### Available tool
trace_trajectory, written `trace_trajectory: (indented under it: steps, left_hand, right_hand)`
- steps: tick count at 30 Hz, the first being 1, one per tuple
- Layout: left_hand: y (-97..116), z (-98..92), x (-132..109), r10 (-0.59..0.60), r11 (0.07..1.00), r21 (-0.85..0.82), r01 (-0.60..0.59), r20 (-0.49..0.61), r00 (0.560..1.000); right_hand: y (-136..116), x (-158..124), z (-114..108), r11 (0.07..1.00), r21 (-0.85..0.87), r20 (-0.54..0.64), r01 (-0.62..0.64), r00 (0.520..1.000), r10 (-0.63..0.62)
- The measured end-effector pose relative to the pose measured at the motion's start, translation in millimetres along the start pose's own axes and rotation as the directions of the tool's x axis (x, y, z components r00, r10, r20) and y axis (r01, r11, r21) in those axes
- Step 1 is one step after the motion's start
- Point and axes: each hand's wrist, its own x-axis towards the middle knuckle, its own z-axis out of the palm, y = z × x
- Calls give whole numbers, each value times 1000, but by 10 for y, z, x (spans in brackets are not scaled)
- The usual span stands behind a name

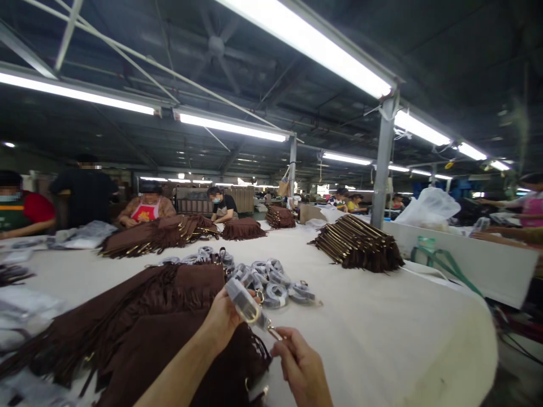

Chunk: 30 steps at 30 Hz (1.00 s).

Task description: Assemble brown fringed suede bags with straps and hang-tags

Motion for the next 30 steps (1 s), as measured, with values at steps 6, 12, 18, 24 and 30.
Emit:
trace_trajectory:
  steps: [6, 12, 18, 24, 30]
  left_hand:
    - [65, -50, -198, -13, 999, -35, 16, 78, 997]
    - [249, -578, -643, -201, 957, 270, 105, 359, 912]
    - [485, -691, -1072, -160, 894, 445, -51, 425, 891]
    - [233, -452, -1304, 81, 710, 640, -295, 341, 936]
    - [141, -661, -1351, -36, 681, 690, -247, 368, 929]
  right_hand:
    - [-333, 279, -313, 903, -368, 87, 221, 975, -203]
    - [-900, 456, -606, 670, -527, 324, 523, 852, -410]
    - [-1406, 336, -308, 459, -496, 617, 737, 671, -411]
    - [-1523, 277, -14, 425, -444, 683, 788, 605, -409]
    - [-1417, 285, 58, 550, -454, 702, 701, 661, -264]
